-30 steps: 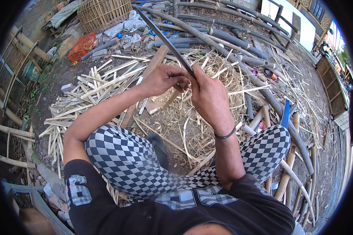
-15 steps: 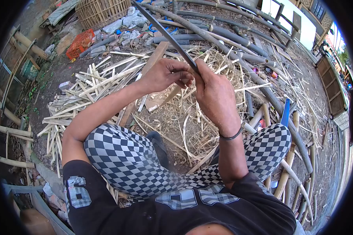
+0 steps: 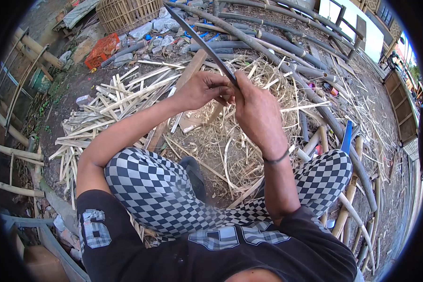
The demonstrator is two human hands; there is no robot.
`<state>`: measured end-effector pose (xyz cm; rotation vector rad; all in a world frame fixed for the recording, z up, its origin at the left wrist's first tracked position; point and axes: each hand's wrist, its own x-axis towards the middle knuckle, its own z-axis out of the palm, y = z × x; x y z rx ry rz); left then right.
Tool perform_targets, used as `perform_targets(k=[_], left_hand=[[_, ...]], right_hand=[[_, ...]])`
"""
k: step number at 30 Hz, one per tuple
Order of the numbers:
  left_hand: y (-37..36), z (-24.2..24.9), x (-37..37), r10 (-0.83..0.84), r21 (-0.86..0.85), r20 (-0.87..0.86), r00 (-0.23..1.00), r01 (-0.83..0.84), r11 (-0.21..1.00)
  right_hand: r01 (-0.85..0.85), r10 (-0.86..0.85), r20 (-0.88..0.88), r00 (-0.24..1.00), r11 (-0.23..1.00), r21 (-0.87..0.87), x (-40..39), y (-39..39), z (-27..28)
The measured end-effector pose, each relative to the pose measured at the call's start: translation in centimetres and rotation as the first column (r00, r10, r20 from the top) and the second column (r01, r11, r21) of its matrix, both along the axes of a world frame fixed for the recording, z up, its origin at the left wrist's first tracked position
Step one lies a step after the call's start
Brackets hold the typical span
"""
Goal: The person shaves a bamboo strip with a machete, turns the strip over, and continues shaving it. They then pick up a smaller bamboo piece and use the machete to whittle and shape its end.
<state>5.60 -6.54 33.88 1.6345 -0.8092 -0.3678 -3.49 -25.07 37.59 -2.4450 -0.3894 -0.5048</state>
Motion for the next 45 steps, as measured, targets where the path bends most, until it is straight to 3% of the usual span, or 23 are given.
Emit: perform_targets(k=[4,6,8,12,16,18,20,23,25,28,30,32,34,38,41,45], left_hand=[[-0.1,1.3,-0.2,0.053,0.046,0.015,0.998,-0.053,0.998],[-0.3,1.0,-0.3,0.000,-0.059,0.000,1.000,0.000,0.998],[-0.1,-0.2,-0.3,0.020,-0.041,0.010,1.000,-0.020,0.999],[0.2,1.5,0.0,0.025,0.030,0.003,1.000,-0.025,0.999],[0.2,0.0,0.4,0.044,-0.077,0.029,0.999,-0.042,0.996],[0.1,2.1,-0.6,0.054,0.028,0.089,0.995,-0.056,0.998],[-0.3,1.9,-0.1,-0.006,-0.058,0.044,0.999,0.008,0.998],[0.1,-0.2,0.5,0.084,-0.013,0.018,0.996,-0.083,0.996],[0.2,1.1,0.3,0.040,0.019,0.082,0.996,-0.042,0.999],[-0.1,1.3,0.6,-0.019,-0.060,0.043,0.999,0.022,0.998],[0.1,-0.4,0.6,-0.006,-0.029,0.107,0.994,0.009,1.000],[0.2,0.4,0.8,0.065,-0.015,0.062,0.996,-0.065,0.998],[0.3,0.9,0.6,0.024,-0.039,0.017,1.000,-0.024,0.999],[0.5,0.2,1.0,-0.014,-0.041,0.048,0.999,0.016,0.999],[0.7,-0.4,1.4,-0.009,-0.014,-0.089,0.996,0.008,1.000],[0.8,-0.6,1.3,0.097,-0.068,-0.034,0.995,-0.099,0.993]], right_hand=[[-0.031,0.028,0.038,0.999,0.998,0.056,0.9,0.2,0.7],[-0.012,0.011,0.009,1.000,0.998,0.060,-0.3,0.2,1.1],[-0.004,0.004,-0.030,1.000,1.000,0.008,0.0,0.2,0.3],[-0.024,0.024,-0.002,1.000,0.997,0.067,-0.2,0.1,1.5],[-0.030,0.029,0.040,0.999,0.999,0.035,0.7,0.3,0.2],[-0.017,0.015,0.033,0.999,0.998,0.056,-0.2,0.0,1.5],[-0.006,0.008,-0.022,1.000,0.997,0.083,-0.4,0.0,1.7],[-0.052,0.049,0.031,0.998,0.994,0.092,1.3,0.4,0.2],[-0.056,0.049,0.071,0.996,0.993,0.103,0.9,-0.2,1.3],[-0.022,0.022,-0.006,1.000,0.996,0.088,0.1,-0.2,1.2],[-0.021,0.021,-0.076,0.997,1.000,0.000,1.3,0.1,-0.2],[-0.050,0.049,0.014,0.999,0.996,0.071,1.4,0.1,0.1],[-0.051,0.047,0.056,0.997,0.996,0.072,0.1,0.0,0.8],[-0.058,0.057,0.026,0.998,0.997,0.041,1.3,-0.2,-0.5],[-0.079,0.074,0.036,0.997,0.983,0.165,1.6,-0.5,-1.1],[-0.077,0.074,0.023,0.997,0.905,0.419,1.3,-0.9,-0.4]])
